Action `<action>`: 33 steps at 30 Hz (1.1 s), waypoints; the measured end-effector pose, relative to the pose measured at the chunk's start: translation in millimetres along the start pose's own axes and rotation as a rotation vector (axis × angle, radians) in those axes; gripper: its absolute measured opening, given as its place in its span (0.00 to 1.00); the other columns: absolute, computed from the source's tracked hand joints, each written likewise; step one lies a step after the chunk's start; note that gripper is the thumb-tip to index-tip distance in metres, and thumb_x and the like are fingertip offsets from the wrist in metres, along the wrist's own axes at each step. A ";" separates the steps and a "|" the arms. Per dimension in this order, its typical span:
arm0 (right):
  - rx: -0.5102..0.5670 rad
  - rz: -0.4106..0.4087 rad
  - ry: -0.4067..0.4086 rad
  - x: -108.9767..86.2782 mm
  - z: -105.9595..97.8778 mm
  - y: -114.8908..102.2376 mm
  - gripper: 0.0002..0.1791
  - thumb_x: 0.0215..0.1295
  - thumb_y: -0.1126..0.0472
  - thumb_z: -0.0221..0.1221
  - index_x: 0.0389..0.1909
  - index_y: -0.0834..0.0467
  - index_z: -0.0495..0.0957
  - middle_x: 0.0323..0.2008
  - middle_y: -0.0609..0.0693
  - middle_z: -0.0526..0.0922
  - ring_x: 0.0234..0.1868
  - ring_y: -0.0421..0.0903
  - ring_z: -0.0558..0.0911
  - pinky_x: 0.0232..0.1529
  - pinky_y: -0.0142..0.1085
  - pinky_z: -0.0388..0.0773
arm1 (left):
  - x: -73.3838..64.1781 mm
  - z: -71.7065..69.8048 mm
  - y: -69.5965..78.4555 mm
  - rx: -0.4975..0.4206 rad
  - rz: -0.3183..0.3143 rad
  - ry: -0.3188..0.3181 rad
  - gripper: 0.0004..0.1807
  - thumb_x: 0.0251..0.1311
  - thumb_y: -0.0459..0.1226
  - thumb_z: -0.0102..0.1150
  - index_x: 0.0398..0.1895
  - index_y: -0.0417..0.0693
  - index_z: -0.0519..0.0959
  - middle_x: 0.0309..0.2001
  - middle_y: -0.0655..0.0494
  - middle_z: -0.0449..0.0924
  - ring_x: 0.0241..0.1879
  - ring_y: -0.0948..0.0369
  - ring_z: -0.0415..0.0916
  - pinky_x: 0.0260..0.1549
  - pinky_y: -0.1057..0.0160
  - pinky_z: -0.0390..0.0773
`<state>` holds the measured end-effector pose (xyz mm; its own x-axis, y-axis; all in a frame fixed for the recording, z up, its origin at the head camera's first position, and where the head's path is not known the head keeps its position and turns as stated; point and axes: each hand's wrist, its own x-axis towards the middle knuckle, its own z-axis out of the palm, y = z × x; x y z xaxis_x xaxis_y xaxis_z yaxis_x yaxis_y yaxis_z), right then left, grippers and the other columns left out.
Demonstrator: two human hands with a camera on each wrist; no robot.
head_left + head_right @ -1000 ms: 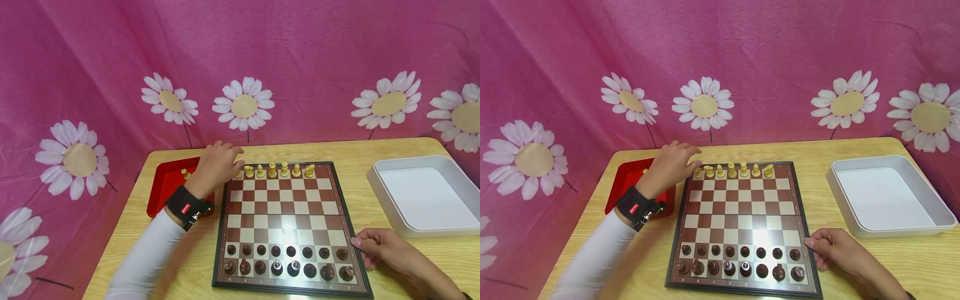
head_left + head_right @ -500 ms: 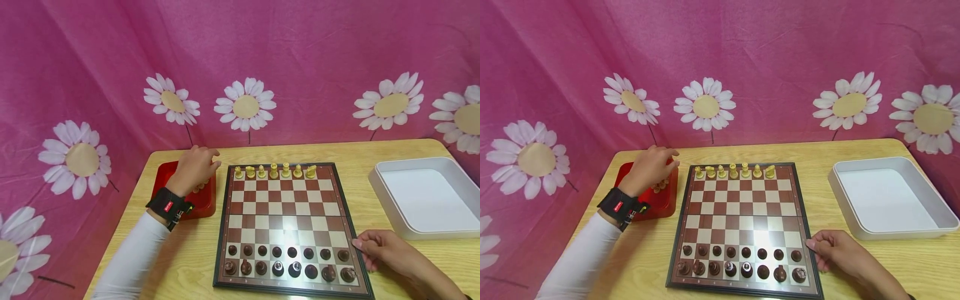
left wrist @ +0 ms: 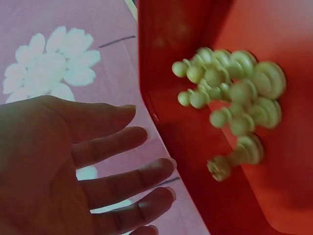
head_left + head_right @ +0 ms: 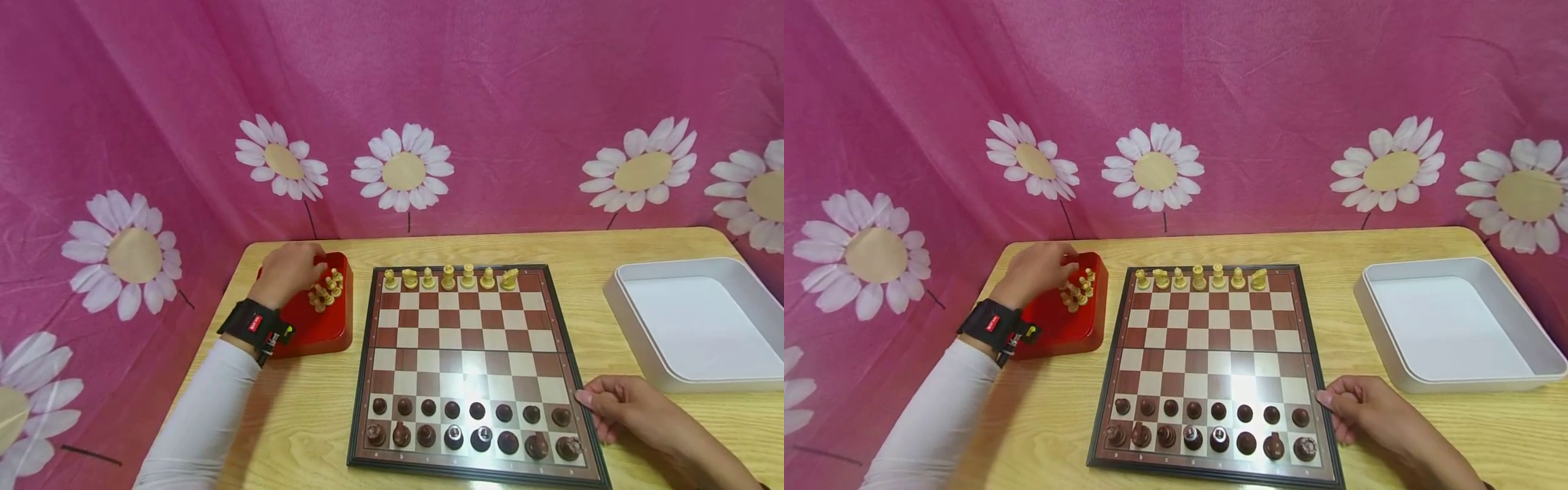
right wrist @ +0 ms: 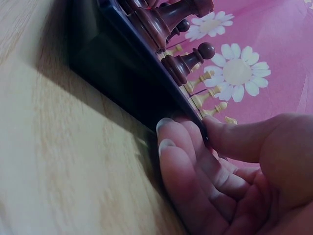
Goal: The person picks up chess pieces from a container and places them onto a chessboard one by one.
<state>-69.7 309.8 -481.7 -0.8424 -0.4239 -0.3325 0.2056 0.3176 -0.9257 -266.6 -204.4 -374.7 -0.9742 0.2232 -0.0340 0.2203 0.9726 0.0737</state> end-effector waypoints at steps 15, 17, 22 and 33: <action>0.007 -0.020 -0.008 -1.7 0.7 0.8 0.15 0.73 0.60 0.48 0.40 0.72 0.71 0.22 0.53 0.78 0.22 0.45 0.79 0.24 0.41 0.79 | 2.4 8.4 -30.5 -0.015 -0.069 -0.138 0.17 0.55 0.38 0.63 0.48 0.46 0.81 0.42 0.46 0.82 0.35 0.51 0.73 0.32 0.49 0.73; 0.009 -0.019 -0.009 -1.8 0.6 0.7 0.15 0.73 0.60 0.48 0.39 0.72 0.71 0.22 0.53 0.78 0.22 0.45 0.79 0.24 0.41 0.79 | 2.2 9.5 -32.1 -0.007 -0.065 -0.149 0.16 0.55 0.38 0.63 0.48 0.46 0.82 0.42 0.46 0.82 0.34 0.52 0.73 0.31 0.50 0.73; -0.004 -0.015 -0.006 -1.0 -0.6 0.2 0.15 0.73 0.60 0.48 0.39 0.71 0.72 0.21 0.53 0.79 0.22 0.45 0.79 0.24 0.41 0.79 | 3.6 11.0 -33.9 -0.021 -0.068 -0.159 0.14 0.55 0.37 0.64 0.45 0.45 0.82 0.37 0.49 0.82 0.32 0.52 0.72 0.29 0.53 0.72; -0.006 0.008 -0.003 0.0 -0.8 -0.3 0.16 0.72 0.58 0.50 0.39 0.71 0.72 0.22 0.54 0.79 0.22 0.46 0.79 0.24 0.40 0.79 | 8.2 15.4 -34.7 -0.037 -0.070 -0.141 0.11 0.52 0.36 0.65 0.40 0.45 0.84 0.31 0.51 0.80 0.30 0.52 0.71 0.26 0.54 0.69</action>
<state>-70.2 310.3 -481.3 -0.8395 -0.4238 -0.3400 0.2088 0.3260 -0.9220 -281.5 -235.3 -392.9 -0.9698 0.1648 -0.1796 0.1481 0.9836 0.1030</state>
